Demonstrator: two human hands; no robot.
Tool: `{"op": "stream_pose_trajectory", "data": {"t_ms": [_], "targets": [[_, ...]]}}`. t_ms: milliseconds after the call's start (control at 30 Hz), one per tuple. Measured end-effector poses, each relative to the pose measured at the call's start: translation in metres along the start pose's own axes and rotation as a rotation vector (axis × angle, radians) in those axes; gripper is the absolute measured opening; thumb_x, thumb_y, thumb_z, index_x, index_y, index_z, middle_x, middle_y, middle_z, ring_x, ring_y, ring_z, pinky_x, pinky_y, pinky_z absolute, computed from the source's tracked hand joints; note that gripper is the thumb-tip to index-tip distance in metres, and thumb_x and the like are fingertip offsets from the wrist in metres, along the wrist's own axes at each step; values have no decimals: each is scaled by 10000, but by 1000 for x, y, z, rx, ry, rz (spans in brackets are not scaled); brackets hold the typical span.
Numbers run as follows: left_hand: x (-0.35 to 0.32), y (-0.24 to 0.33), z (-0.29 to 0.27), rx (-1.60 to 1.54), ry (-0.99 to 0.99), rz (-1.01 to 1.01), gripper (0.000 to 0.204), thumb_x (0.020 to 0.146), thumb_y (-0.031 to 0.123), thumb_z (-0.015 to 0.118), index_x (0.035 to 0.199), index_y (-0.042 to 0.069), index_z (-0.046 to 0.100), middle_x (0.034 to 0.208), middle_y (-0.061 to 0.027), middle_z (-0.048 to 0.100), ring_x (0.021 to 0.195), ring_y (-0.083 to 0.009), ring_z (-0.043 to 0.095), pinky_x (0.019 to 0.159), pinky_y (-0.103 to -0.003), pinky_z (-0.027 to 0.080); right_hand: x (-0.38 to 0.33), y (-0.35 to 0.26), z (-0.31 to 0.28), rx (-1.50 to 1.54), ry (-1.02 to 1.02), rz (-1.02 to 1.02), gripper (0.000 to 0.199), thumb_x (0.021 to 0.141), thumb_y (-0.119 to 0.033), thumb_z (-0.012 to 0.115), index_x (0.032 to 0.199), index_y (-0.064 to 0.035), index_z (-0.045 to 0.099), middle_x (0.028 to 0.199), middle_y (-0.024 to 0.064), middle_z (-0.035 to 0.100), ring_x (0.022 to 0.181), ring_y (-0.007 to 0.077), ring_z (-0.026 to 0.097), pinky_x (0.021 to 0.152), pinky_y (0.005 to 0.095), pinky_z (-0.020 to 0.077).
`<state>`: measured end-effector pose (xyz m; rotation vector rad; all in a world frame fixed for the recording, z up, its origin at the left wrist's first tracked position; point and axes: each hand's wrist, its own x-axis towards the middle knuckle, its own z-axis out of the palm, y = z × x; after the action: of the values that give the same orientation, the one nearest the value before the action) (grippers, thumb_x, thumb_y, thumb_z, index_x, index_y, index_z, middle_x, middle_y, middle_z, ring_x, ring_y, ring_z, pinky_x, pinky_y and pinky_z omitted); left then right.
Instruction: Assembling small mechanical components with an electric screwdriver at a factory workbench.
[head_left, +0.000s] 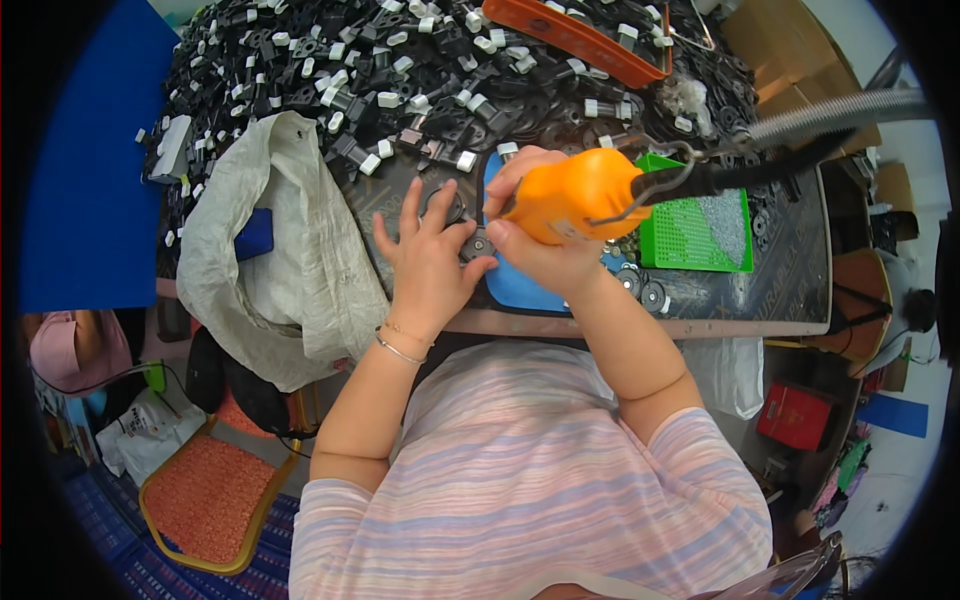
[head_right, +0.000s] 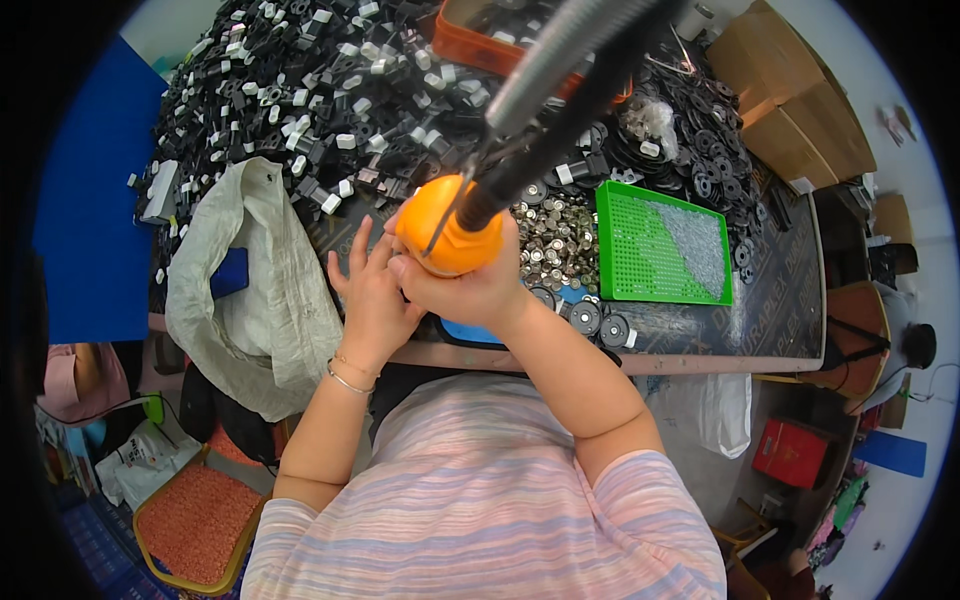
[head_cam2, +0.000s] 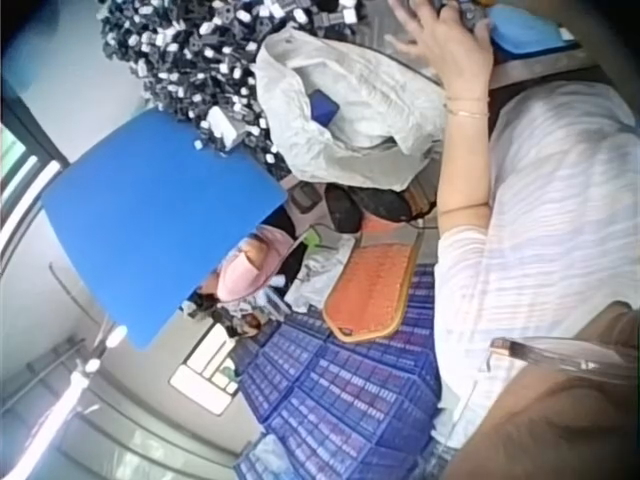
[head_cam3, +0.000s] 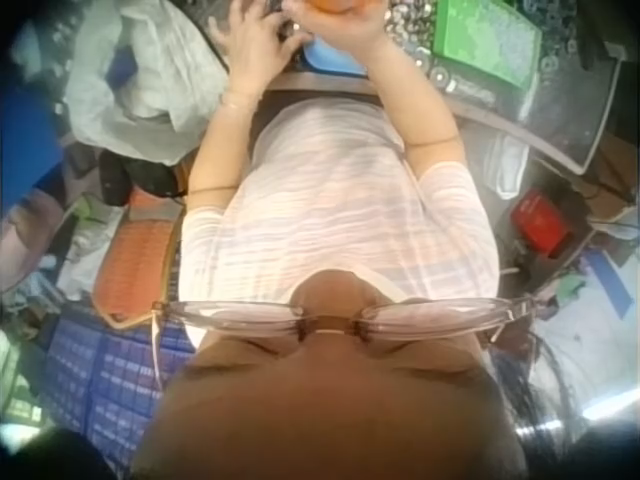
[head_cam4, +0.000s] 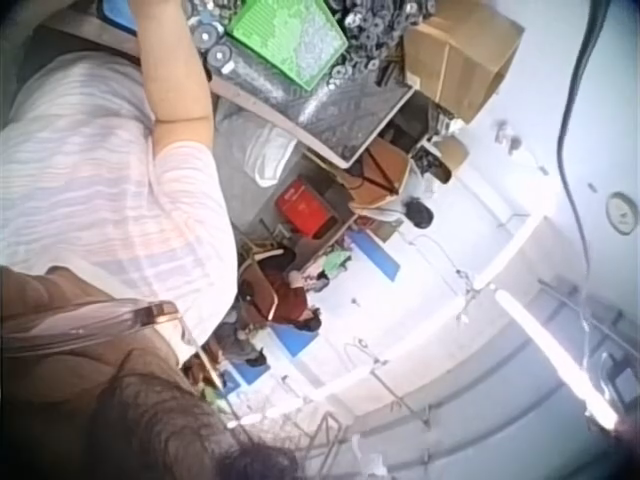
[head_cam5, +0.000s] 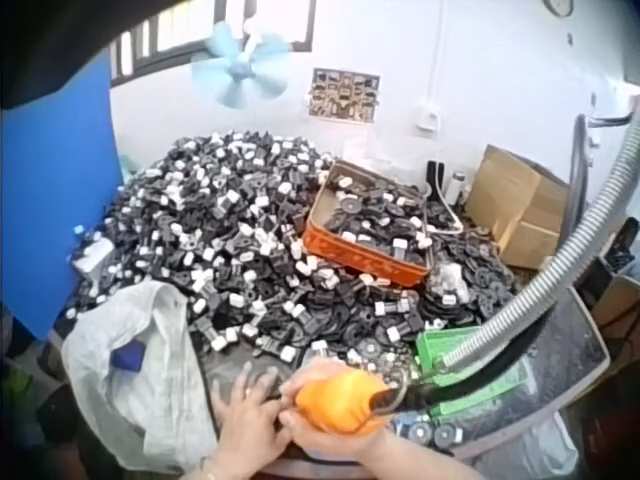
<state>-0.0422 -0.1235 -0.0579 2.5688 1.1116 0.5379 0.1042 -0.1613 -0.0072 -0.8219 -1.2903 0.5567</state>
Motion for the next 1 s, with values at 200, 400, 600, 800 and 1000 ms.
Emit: {"op": "stream_pose_trajectory", "data": {"t_ms": [200, 400, 600, 800, 1000], "targets": [[1, 1, -2, -21, -2, -6, 379, 637, 341, 796, 938, 124, 719, 1385, -56, 460, 1382, -315, 231, 1031, -653, 87, 4, 3, -3, -32, -77, 32, 314, 701, 53, 670, 984, -9, 547, 917, 89, 542, 739, 139, 554, 653, 255, 458], [0, 0, -1, -24, 8, -17, 366, 633, 328, 799, 938, 143, 716, 1387, -48, 465, 1382, -313, 239, 1031, -653, 85, 9, 2, 0, 28, -147, 159, 284, 708, 82, 648, 959, 3, 543, 877, 83, 535, 769, 138, 552, 667, 251, 448], [1, 2, -3, -28, 5, 9, 381, 629, 336, 800, 942, 134, 719, 1394, -49, 453, 1384, -311, 237, 1033, -659, 86, 11, 5, -11, 132, -170, 111, 273, 709, 46, 669, 952, -9, 555, 885, 97, 555, 781, 154, 565, 658, 269, 470], [2, 5, -5, -4, -6, 37, 387, 607, 317, 809, 917, 105, 716, 1404, -66, 431, 1383, -309, 234, 1036, -663, 91, 20, -42, -60, 362, -68, -119, 335, 766, -72, 652, 1068, -50, 511, 929, 100, 518, 689, 169, 560, 644, 312, 482], [7, 34, 2, -45, 67, 94, 322, 623, 348, 773, 729, 67, 655, 1360, -98, 468, 1360, -316, 274, 1037, -664, 82, -23, -82, -134, 90, 222, -115, 316, 764, -35, 598, 1068, -34, 513, 948, 122, 506, 720, 197, 537, 690, 332, 448]]}}
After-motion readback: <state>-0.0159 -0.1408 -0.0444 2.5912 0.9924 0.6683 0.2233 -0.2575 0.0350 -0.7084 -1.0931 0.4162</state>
